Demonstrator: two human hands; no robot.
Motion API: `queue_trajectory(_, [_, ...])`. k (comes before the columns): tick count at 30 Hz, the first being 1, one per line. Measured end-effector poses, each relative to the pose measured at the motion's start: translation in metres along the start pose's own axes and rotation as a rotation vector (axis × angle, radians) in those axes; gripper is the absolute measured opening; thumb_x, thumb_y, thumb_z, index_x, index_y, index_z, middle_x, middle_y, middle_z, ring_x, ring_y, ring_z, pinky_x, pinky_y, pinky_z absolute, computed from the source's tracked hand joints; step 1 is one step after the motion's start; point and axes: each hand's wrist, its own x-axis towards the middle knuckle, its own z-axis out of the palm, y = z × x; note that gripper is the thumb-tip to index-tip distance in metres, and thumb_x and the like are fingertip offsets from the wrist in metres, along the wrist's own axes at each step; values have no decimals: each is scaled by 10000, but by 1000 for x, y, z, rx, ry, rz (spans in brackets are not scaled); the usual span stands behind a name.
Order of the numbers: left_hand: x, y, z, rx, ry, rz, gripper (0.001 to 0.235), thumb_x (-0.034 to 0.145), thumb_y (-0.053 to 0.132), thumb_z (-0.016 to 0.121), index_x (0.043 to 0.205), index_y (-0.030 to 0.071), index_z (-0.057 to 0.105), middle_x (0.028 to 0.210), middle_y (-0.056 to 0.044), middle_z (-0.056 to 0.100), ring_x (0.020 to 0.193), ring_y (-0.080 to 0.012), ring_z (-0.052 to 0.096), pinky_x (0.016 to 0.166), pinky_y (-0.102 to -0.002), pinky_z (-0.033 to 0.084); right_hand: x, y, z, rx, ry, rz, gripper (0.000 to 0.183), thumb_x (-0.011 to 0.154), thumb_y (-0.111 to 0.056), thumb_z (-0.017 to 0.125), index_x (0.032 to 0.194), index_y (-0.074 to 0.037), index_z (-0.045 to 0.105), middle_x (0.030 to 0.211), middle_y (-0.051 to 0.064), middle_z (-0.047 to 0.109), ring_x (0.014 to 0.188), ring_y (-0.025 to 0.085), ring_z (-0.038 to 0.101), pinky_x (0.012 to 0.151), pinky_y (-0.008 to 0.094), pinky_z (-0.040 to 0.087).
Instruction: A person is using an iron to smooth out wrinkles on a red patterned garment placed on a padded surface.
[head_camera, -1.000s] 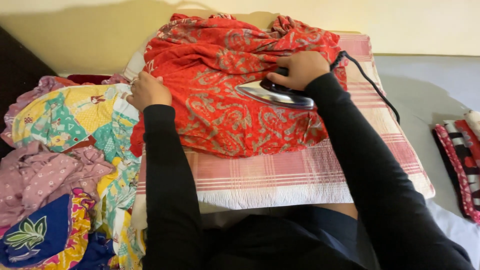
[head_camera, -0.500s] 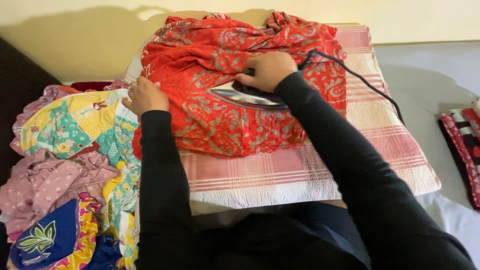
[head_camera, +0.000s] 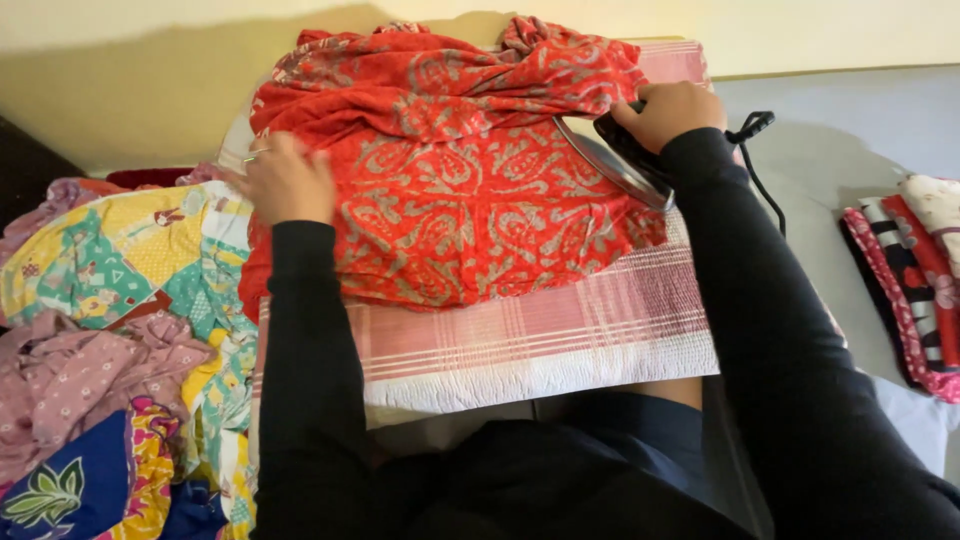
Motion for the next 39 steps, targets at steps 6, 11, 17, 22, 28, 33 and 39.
queue_trajectory(6, [-63,96,-39,-516,-217,808,333,717,436,612,812,117,618,805,-97,619,767,-289,568,709,-438,376,-3,-3,5,53,-85,163,652,961,-552,296,939,13,620,900,232,623,845,402,587,674,488,471])
queue_trajectory(11, [-117,118,-33,-520,-538,1219,781,698,770,203,938,120,563,871,-56,557,727,-237,526,814,-435,329,-43,-14,-21,138,-122,212,575,952,-474,320,1003,31,589,1006,229,588,918,394,568,717,475,458])
queue_trajectory(17, [-127,113,-22,-456,-547,1187,298,722,399,589,892,160,537,828,-24,555,725,-226,514,739,-356,359,-61,25,19,-257,-150,-120,337,921,-246,307,1142,-199,558,982,218,572,884,439,589,733,534,488])
queue_trajectory(22, [-147,110,9,-420,-261,1187,209,697,333,584,853,201,539,850,6,566,796,-180,577,700,-330,387,-69,25,22,76,-118,265,577,962,-445,280,1131,82,444,1156,337,508,1030,489,526,828,569,402])
queue_trajectory(28, [-149,108,9,-464,-116,1211,178,628,279,556,771,179,521,746,-9,552,703,-204,573,639,-346,392,-49,14,6,17,-65,285,560,986,-460,267,1039,54,482,995,269,597,935,454,583,747,537,454])
queue_trajectory(33, [-131,113,-42,-441,-368,1227,63,677,188,530,707,138,508,648,-13,539,588,-221,515,562,-340,363,-13,27,10,-230,-223,54,381,954,-169,252,1235,-145,509,1039,252,558,894,425,594,669,483,517])
queue_trajectory(39, [-125,106,-56,-558,-443,1169,179,622,117,482,799,105,507,662,-24,508,525,-221,472,505,-345,352,14,27,20,-226,-209,138,389,947,-144,269,1253,-182,506,1008,211,583,869,369,610,647,437,539])
